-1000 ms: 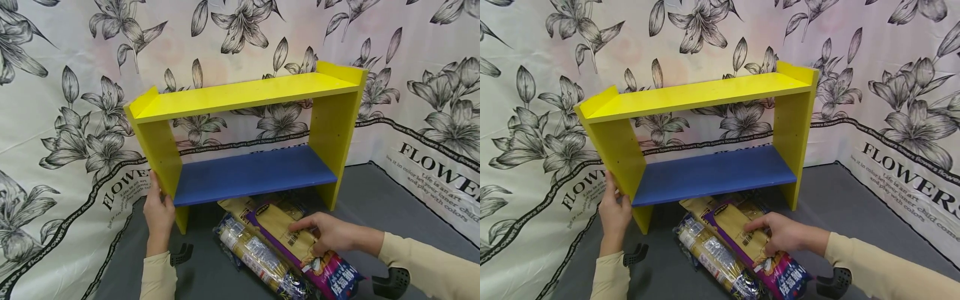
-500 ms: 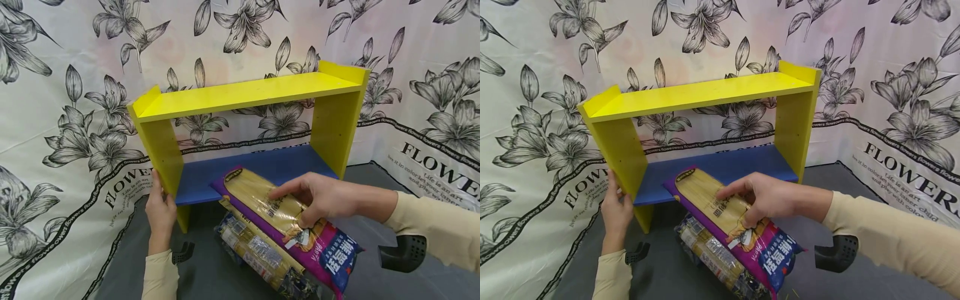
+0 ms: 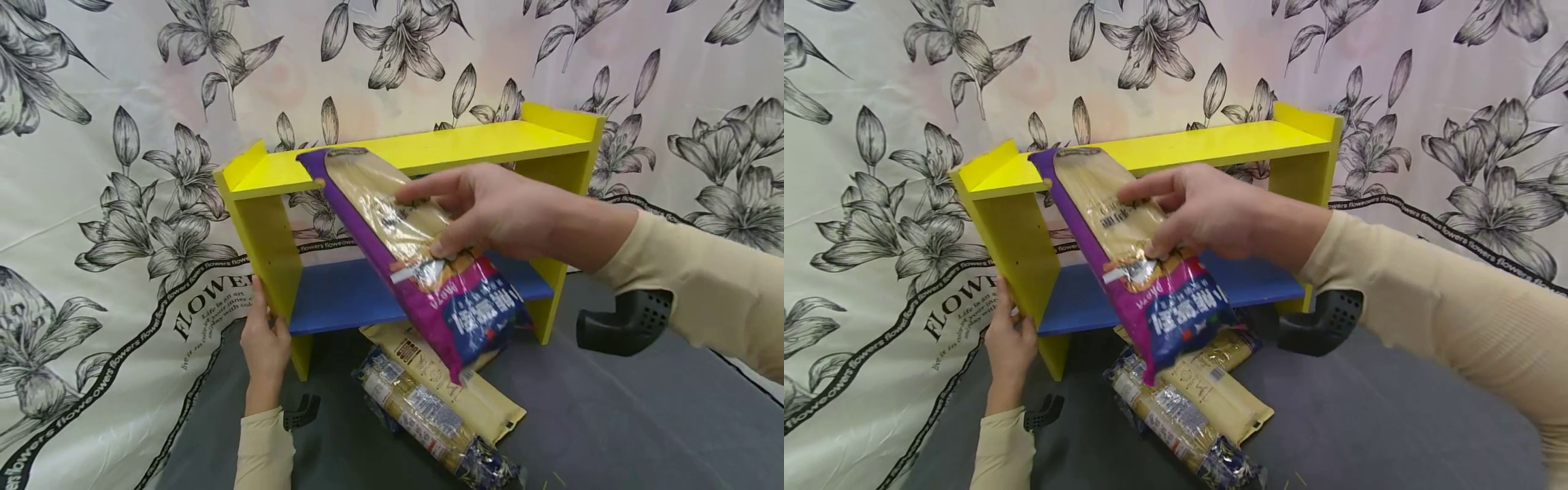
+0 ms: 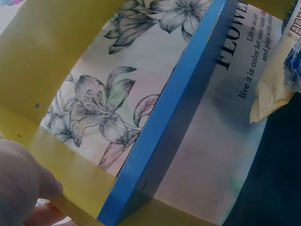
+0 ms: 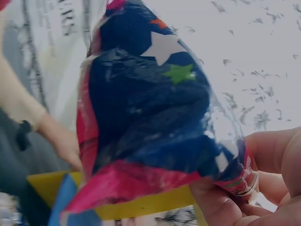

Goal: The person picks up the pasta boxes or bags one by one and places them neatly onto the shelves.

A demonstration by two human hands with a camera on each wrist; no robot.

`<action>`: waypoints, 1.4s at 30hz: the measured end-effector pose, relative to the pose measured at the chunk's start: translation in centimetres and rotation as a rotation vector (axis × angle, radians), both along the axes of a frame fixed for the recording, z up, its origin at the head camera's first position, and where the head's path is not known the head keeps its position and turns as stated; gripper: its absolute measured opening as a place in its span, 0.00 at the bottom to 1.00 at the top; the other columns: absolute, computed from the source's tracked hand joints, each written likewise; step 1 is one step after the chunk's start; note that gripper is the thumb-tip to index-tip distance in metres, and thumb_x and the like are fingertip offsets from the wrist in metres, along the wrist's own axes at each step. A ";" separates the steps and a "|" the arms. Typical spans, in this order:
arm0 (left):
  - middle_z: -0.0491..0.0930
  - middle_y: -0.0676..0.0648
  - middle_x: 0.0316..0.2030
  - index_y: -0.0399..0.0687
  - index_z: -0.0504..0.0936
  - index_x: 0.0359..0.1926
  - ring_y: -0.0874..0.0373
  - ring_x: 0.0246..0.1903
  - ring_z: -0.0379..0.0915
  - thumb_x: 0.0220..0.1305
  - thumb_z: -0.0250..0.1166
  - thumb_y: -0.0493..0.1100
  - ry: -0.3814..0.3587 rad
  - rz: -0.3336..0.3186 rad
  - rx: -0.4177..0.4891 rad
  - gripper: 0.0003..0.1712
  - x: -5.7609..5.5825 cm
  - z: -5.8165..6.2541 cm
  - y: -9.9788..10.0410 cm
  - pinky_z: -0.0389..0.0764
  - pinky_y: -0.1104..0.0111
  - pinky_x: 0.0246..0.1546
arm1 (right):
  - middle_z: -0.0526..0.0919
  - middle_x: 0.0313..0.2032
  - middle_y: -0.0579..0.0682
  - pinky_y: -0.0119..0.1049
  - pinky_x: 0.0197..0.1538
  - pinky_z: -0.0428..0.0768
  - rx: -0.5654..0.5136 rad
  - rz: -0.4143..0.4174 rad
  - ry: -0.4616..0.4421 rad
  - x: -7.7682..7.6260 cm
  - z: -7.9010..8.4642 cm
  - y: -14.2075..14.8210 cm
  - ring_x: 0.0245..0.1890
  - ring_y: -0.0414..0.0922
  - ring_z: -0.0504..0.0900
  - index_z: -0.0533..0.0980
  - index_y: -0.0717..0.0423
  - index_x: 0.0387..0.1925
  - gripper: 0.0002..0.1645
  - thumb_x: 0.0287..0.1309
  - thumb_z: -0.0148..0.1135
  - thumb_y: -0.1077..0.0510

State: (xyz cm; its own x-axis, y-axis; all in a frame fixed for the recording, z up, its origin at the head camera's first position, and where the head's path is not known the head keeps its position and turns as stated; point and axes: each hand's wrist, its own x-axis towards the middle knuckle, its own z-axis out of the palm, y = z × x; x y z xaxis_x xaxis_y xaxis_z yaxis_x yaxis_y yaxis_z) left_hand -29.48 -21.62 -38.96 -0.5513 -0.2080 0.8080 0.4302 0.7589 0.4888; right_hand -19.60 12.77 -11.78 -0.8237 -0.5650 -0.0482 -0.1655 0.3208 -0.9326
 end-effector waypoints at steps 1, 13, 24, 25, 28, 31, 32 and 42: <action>0.75 0.28 0.64 0.46 0.56 0.80 0.29 0.44 0.82 0.61 0.56 0.22 0.001 0.003 0.000 0.47 0.0 0.0 -0.1 0.81 0.40 0.36 | 0.72 0.66 0.60 0.42 0.53 0.86 -0.009 -0.027 -0.002 -0.2 0.7 -0.6 0.57 0.56 0.80 0.65 0.43 0.76 0.41 0.66 0.62 0.68; 0.80 0.27 0.56 0.47 0.56 0.80 0.33 0.37 0.80 0.63 0.56 0.24 -0.019 0.025 0.017 0.46 -0.1 0.0 0.2 0.75 0.46 0.31 | 0.55 0.79 0.47 0.39 0.62 0.79 -0.145 -0.223 -0.089 -5.7 5.0 -5.8 0.66 0.51 0.70 0.62 0.41 0.78 0.42 0.69 0.50 0.73; 0.81 0.27 0.53 0.46 0.57 0.80 0.33 0.35 0.82 0.62 0.56 0.23 0.011 0.010 0.001 0.45 -0.3 -0.1 0.2 0.72 0.51 0.27 | 0.60 0.76 0.46 0.36 0.70 0.74 -0.393 -0.356 -0.269 -10.9 5.1 -8.9 0.68 0.46 0.69 0.59 0.47 0.79 0.45 0.65 0.49 0.79; 0.81 0.27 0.53 0.46 0.57 0.80 0.33 0.36 0.82 0.62 0.56 0.23 0.020 0.010 -0.005 0.46 -0.3 -0.1 0.2 0.74 0.50 0.27 | 0.60 0.76 0.46 0.36 0.70 0.74 -0.391 -0.363 -0.277 -11.2 5.0 -9.0 0.68 0.46 0.69 0.59 0.46 0.79 0.46 0.66 0.49 0.79; 0.82 0.27 0.51 0.48 0.57 0.80 0.33 0.36 0.81 0.61 0.55 0.23 0.041 0.017 -0.018 0.47 -0.6 -0.2 0.2 0.76 0.47 0.29 | 0.61 0.75 0.48 0.35 0.69 0.75 -0.403 -0.389 -0.313 -11.8 4.8 -9.1 0.69 0.47 0.70 0.58 0.44 0.79 0.46 0.66 0.50 0.79; 0.82 0.27 0.49 0.50 0.56 0.80 0.33 0.35 0.81 0.60 0.55 0.22 0.045 0.019 -0.020 0.48 -0.7 -0.2 0.2 0.76 0.45 0.30 | 0.62 0.75 0.50 0.35 0.68 0.76 -0.429 -0.403 -0.346 -12.3 4.7 -9.1 0.69 0.48 0.71 0.58 0.42 0.79 0.47 0.66 0.49 0.79; 0.82 0.27 0.50 0.51 0.56 0.80 0.33 0.35 0.80 0.60 0.55 0.22 0.045 0.017 -0.017 0.48 -0.7 -0.2 0.2 0.76 0.45 0.30 | 0.62 0.75 0.51 0.35 0.67 0.77 -0.438 -0.409 -0.352 -12.5 4.7 -9.1 0.69 0.49 0.72 0.58 0.42 0.79 0.47 0.66 0.49 0.79; 0.81 0.28 0.55 0.48 0.57 0.80 0.34 0.36 0.80 0.60 0.55 0.22 0.039 0.015 -0.001 0.47 -0.3 0.0 0.0 0.76 0.47 0.30 | 0.65 0.72 0.50 0.38 0.67 0.78 -0.462 -0.438 -0.391 -13.2 4.9 -10.5 0.67 0.49 0.74 0.63 0.43 0.76 0.40 0.69 0.51 0.74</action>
State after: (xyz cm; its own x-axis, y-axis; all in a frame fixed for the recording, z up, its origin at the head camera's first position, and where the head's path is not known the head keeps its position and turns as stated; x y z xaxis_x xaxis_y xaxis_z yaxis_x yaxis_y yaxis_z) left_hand -29.83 -21.64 -38.97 -0.5160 -0.2147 0.8292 0.4380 0.7658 0.4708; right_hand -32.75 2.30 -6.93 -0.9495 -0.2230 -0.2208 0.2586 -0.1573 -0.9531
